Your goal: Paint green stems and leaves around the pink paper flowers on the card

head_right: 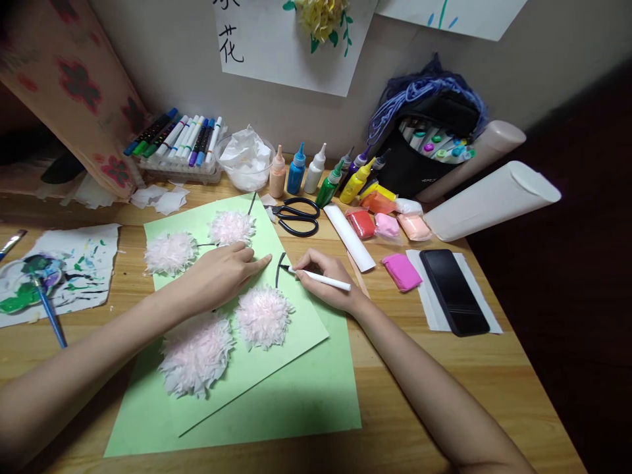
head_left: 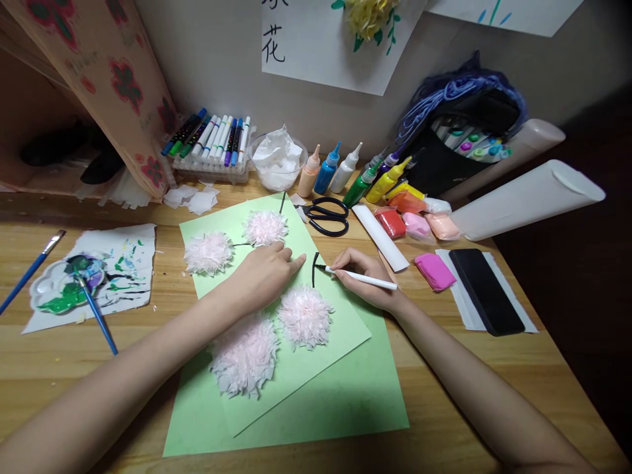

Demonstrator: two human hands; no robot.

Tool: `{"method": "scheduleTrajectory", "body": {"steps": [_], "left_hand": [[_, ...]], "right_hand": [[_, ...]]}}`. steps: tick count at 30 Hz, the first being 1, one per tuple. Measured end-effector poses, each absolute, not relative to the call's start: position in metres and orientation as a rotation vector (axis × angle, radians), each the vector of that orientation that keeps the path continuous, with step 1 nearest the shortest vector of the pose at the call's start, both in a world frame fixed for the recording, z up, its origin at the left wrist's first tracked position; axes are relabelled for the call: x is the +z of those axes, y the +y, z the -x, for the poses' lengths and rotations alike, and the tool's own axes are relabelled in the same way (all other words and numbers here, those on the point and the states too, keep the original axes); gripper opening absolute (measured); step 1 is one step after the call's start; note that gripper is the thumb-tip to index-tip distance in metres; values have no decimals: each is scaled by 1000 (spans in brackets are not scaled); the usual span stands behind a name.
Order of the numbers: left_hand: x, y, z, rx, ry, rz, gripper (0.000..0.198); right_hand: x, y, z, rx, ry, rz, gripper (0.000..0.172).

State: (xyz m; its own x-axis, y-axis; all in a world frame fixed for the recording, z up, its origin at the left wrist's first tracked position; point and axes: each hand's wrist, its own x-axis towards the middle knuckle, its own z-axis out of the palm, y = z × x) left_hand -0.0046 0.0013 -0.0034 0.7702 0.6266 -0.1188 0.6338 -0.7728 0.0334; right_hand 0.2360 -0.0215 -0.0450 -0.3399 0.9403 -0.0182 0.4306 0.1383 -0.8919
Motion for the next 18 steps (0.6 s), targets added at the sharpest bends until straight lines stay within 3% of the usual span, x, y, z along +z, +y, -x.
{"method": "scheduleTrajectory", "body": {"steps": [18], "left_hand": [[-5,2,5,-91,1028,-2910,38]], "right_hand": [[-46,-21,-232,1109,-1744,1374,13]]}}
